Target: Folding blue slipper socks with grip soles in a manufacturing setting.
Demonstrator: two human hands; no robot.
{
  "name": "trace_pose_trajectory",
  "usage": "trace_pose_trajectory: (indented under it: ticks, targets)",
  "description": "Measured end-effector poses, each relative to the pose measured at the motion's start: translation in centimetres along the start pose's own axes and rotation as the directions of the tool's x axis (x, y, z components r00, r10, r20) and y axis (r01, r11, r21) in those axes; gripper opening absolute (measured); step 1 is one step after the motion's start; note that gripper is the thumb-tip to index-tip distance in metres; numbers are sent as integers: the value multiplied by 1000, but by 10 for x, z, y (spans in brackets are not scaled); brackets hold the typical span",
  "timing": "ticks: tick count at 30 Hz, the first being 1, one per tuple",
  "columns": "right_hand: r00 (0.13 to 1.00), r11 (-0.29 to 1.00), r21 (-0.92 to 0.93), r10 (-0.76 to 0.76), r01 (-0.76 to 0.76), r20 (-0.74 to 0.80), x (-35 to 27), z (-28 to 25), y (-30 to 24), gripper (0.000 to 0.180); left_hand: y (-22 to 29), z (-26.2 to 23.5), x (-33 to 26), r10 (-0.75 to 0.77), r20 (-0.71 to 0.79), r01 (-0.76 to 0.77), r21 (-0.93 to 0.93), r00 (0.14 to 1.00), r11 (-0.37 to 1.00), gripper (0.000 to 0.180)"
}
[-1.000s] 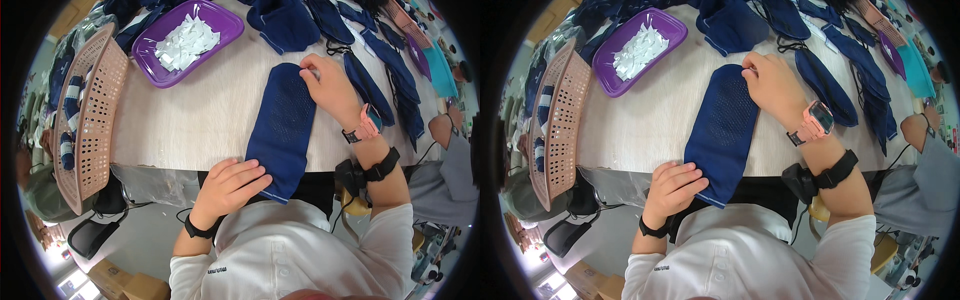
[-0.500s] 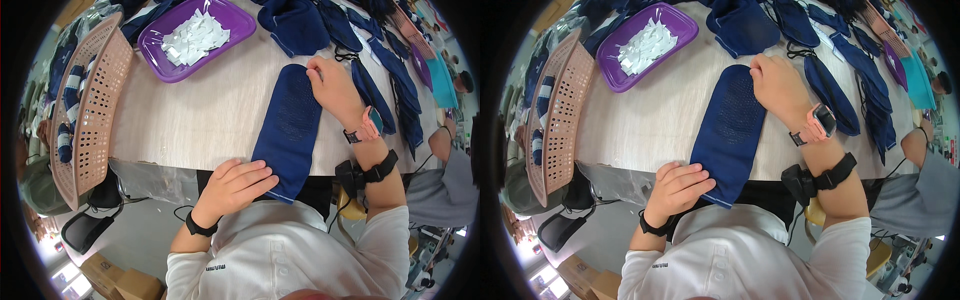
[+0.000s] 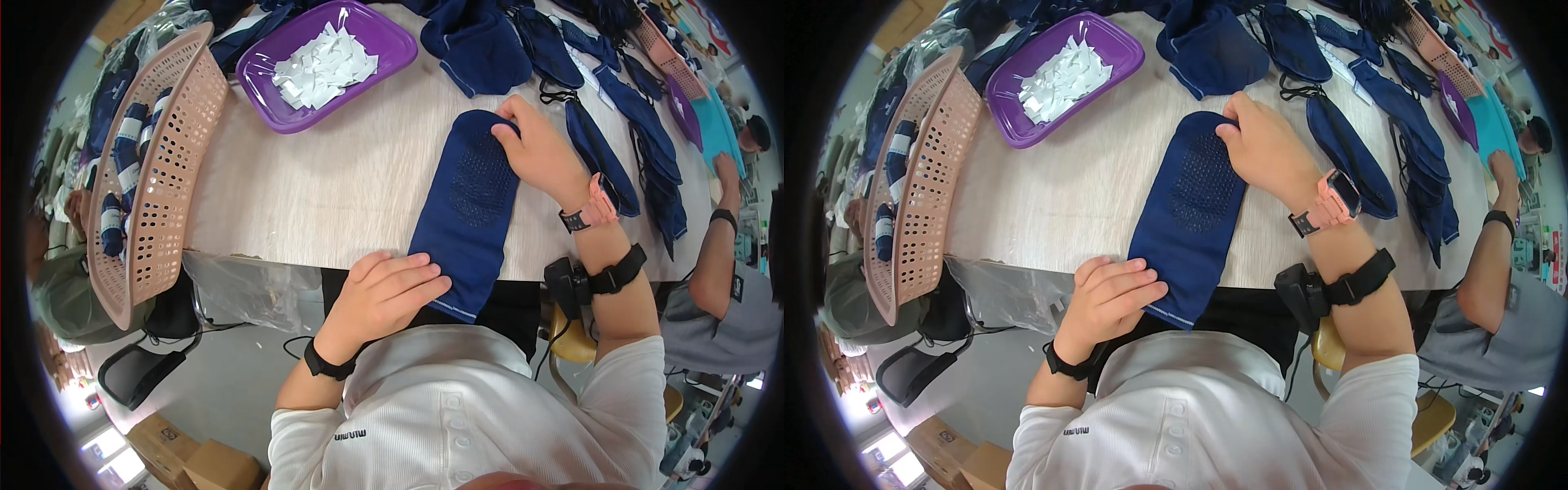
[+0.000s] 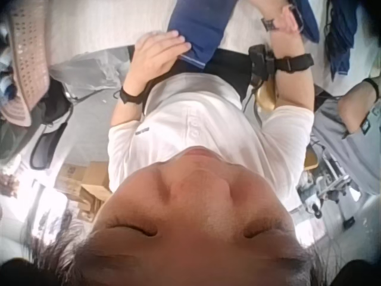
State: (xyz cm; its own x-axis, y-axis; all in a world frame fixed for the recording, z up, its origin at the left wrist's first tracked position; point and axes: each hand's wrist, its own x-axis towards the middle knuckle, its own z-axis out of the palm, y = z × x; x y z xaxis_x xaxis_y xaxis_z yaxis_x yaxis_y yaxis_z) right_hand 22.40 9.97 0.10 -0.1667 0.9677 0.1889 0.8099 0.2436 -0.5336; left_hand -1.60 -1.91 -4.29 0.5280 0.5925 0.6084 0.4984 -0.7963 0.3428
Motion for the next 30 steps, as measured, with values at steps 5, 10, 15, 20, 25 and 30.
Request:
trace_pose_trajectory:
  ticks: [5, 10, 15, 20, 25, 30]
  targets:
    - [1000, 953, 303, -14, 18, -15, -9, -23, -14, 15, 2, -3, 3, -28, 32, 30, -40, 999, 999, 28]
    - [910, 680, 612, -363, 405, -199, -28, -65, -40, 23, 9, -5, 5, -91, 60, 95, -65, 994, 993, 27]
    - [690, 540, 471, -684, 697, -237, -45, -105, -54, 20, 16, -24, 10, -6, 264, 84, -284, 964, 955, 23]
    - [649, 257, 777, -722, 575, -241, -58, -115, -62, 10, 17, -59, 26, 20, 48, 12, -597, 999, 802, 31]
    - [457, -32, 891, -850, 453, -263, -54, -85, -78, 9, 43, -47, 54, -288, 130, 251, -865, 949, 434, 77]
    - [515, -57, 932, -821, 359, -249, -60, -66, -111, 4, 43, -22, 76, 40, 318, 311, -942, 947, 124, 55]
